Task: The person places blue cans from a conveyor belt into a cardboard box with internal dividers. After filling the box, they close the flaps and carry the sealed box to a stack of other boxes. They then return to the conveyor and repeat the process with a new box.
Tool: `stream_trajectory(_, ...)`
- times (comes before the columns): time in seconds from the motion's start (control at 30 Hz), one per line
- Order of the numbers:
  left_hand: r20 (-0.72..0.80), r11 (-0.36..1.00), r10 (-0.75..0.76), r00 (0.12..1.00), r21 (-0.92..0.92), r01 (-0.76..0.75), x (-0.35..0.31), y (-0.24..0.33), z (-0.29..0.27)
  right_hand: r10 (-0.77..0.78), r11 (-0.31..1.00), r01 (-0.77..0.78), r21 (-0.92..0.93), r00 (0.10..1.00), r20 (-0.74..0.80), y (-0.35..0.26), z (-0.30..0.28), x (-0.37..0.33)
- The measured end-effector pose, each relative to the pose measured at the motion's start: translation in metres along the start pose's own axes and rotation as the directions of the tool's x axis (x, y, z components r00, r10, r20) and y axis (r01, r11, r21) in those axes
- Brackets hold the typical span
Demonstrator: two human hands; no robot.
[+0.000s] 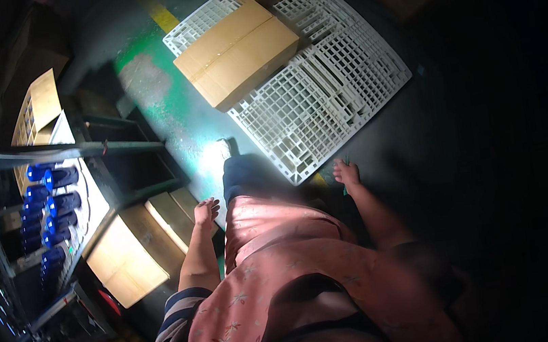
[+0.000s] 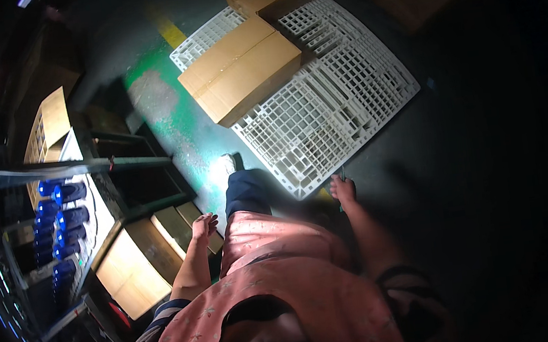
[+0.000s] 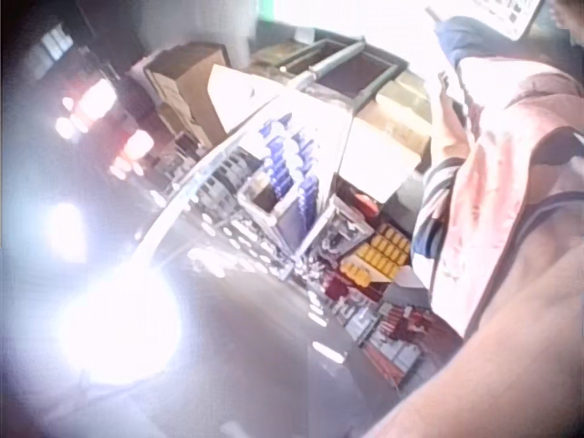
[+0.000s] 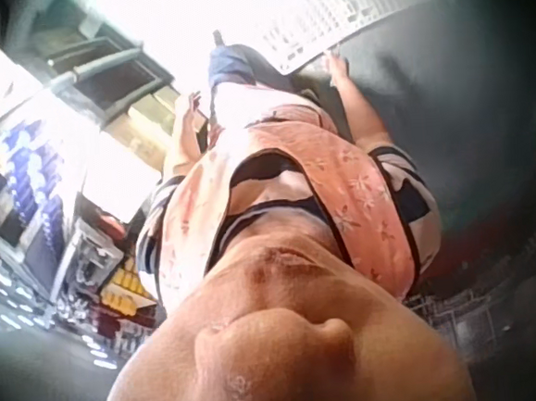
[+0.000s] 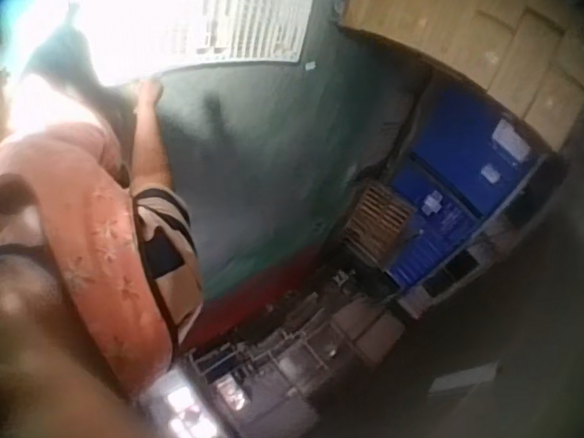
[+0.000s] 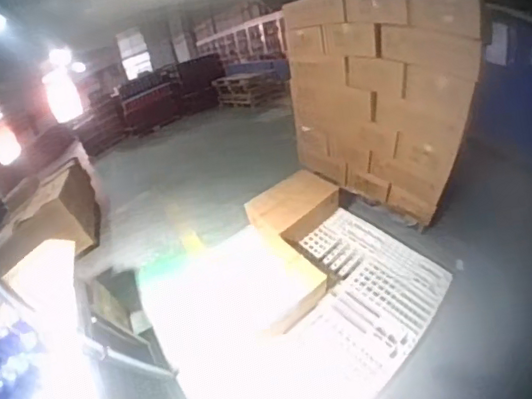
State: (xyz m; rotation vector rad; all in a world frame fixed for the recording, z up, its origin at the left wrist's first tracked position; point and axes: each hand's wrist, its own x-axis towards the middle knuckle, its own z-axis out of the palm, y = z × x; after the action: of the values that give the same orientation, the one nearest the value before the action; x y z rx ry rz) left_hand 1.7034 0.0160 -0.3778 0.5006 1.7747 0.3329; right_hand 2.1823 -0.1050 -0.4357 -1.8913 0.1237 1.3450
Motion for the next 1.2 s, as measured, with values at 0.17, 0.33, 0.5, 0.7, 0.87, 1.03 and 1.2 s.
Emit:
stream_trajectory(0.17, 0.091, 0.995, -0.041, 0.995, 0.099, 0.032, 0.175, 0.22, -0.074, 0.068, 0.998, -0.066, 0.019, 0.994, -0.083, -0.067, 0.184, 0.035)
stream_trajectory(0.33, 0.065, 0.992, 0.04, 0.997, 0.117, -0.047, 0.305, 0.41, -0.111, -0.192, 0.974, 0.18, -0.136, 0.978, -0.08, -0.162, 0.337, 0.126)
stream_trajectory(0.5, 0.068, 0.971, 0.038, 0.997, 0.231, -0.053, 0.418, 0.508, -0.105, -0.408, 0.893, 0.386, -0.232, 0.911, -0.053, -0.254, 0.449, 0.242)
stream_trajectory(0.7, 0.121, 0.967, -0.01, 0.993, 0.253, -0.021, 0.584, 0.526, -0.024, -0.682, 0.695, 0.646, -0.316, 0.732, -0.004, -0.368, 0.529, 0.463)
stream_trajectory(0.87, 0.111, 0.987, -0.081, 0.991, 0.145, 0.064, 0.747, 0.501, 0.053, -0.811, 0.44, 0.692, -0.572, 0.58, 0.079, -0.424, 0.581, 0.687)
stream_trajectory(1.03, 0.068, 0.996, 0.008, 0.998, 0.089, -0.014, 0.904, 0.486, 0.131, -0.859, 0.336, 0.629, -0.701, 0.51, 0.046, -0.47, 0.64, 0.86)
stream_trajectory(1.2, 0.063, 0.94, 0.091, 0.994, -0.334, -0.065, 0.998, 0.495, 0.209, -0.813, 0.368, 0.441, -0.819, 0.58, -0.053, -0.481, 0.67, 0.933)
